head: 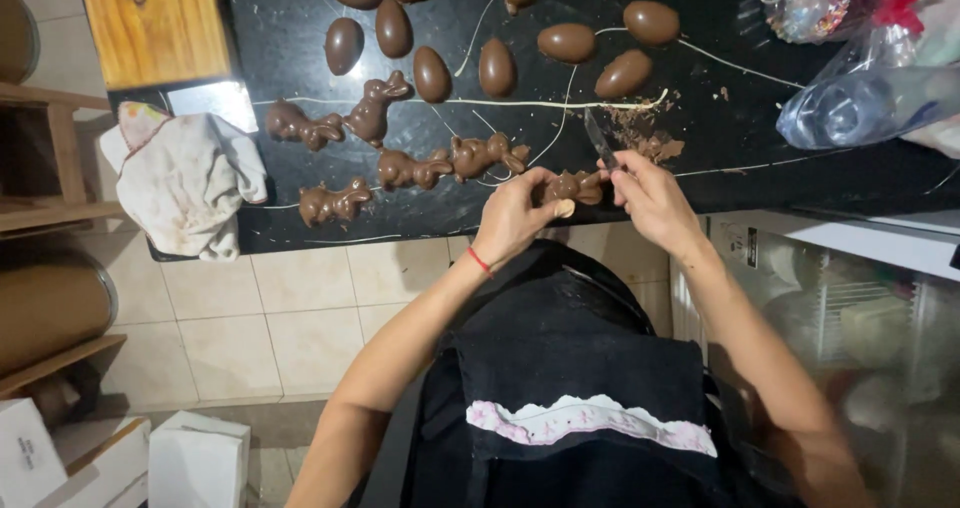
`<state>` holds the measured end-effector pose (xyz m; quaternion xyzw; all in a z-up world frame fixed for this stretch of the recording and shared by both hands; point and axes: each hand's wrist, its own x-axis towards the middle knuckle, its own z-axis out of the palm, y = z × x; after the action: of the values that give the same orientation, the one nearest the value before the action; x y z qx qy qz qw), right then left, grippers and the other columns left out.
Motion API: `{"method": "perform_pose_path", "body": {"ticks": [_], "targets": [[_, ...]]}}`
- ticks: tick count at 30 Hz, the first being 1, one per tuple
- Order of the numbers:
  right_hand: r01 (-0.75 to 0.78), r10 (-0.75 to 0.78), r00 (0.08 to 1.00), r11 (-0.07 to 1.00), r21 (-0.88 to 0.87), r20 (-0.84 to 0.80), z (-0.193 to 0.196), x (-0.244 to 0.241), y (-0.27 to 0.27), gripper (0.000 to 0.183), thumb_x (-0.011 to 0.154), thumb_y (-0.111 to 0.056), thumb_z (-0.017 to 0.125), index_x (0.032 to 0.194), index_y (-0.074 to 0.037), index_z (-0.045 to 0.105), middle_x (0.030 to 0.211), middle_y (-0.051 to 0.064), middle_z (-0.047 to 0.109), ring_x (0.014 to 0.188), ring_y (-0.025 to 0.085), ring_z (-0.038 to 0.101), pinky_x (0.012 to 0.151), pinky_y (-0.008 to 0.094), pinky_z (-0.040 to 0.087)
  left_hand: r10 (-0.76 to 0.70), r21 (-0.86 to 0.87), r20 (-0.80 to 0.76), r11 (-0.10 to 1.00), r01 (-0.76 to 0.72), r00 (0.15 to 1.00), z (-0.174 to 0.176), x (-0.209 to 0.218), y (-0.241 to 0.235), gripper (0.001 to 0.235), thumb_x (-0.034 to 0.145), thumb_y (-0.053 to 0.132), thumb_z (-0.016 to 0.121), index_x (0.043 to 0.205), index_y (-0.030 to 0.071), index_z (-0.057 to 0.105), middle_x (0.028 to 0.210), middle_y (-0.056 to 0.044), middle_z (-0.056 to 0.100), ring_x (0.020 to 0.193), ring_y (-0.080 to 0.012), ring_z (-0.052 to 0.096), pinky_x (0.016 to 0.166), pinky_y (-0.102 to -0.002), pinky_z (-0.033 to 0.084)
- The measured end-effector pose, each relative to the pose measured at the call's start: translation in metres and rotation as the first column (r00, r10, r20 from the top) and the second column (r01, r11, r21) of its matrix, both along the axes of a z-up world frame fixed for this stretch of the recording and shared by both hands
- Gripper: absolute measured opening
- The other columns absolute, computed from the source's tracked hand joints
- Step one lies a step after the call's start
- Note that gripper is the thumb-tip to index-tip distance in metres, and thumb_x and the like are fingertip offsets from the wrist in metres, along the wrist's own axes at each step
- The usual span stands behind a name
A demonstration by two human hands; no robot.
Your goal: The person uses a small knife to trim excess chocolate from the base of chocolate bunnies arranged on a black countertop. They pick up each bunny, scrape the bottom to remove imperfections, and place it back down, repeating the process for multiple items.
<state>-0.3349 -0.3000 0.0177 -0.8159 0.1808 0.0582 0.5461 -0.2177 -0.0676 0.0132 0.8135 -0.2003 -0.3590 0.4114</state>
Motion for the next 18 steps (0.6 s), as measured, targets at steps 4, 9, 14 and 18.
{"method": "perform_pose_path", "body": {"ticks": [4,9,14,18], "targets": [[0.071,-0.073,0.997,0.996,0.055,0.033,-0.013,0.003,-0.003,0.024,0.116,-0.008,0.054,0.131,-0.007,0.072,0.086,0.012,0.075,0.061,0.019,0.065,0.062,0.035,0.056,-0.02,0.116,0.047,0.993,0.015,0.999,-0.017,-0.003,-0.011,0.042,0.085,0.049,0.089,0.12,0.029,0.077,0.106,-0.001,0.081,0.108,-0.0355,0.08,0.092,-0.052,0.064],[0.071,-0.076,0.988,0.997,0.041,0.133,-0.012,0.002,-0.018,0.027,0.116,-0.004,0.052,0.134,-0.001,0.071,0.089,0.018,0.075,0.061,0.025,0.068,0.063,0.038,0.058,-0.106,0.165,0.197,0.984,0.073,0.975,0.007,-0.004,-0.031,0.045,0.091,0.034,0.085,0.132,0.018,0.072,0.117,-0.01,0.075,0.111,-0.0427,0.076,0.091,-0.054,0.065],[-0.019,0.106,0.955,0.954,-0.298,0.277,0.001,-0.009,-0.031,0.029,0.116,-0.005,0.058,0.139,0.007,0.071,0.103,0.022,0.068,0.072,0.038,0.074,0.067,0.051,0.057,-0.228,0.271,0.416,0.955,0.12,0.88,0.029,-0.014,-0.036,0.067,0.088,0.034,0.092,0.145,0.01,0.065,0.125,-0.009,0.062,0.12,-0.0394,0.068,0.091,-0.051,0.068],[-0.157,0.284,0.951,0.78,-0.606,0.119,0.026,-0.02,-0.048,0.041,0.117,-0.018,0.057,0.156,-0.015,0.069,0.106,0.014,0.066,0.087,0.041,0.073,0.077,0.053,0.06,-0.288,0.324,0.549,0.939,0.118,0.785,0.004,-0.021,-0.03,0.071,0.084,0.035,0.094,0.145,0.011,0.066,0.123,-0.007,0.06,0.119,-0.035,0.068,0.087,-0.045,0.07]]}}
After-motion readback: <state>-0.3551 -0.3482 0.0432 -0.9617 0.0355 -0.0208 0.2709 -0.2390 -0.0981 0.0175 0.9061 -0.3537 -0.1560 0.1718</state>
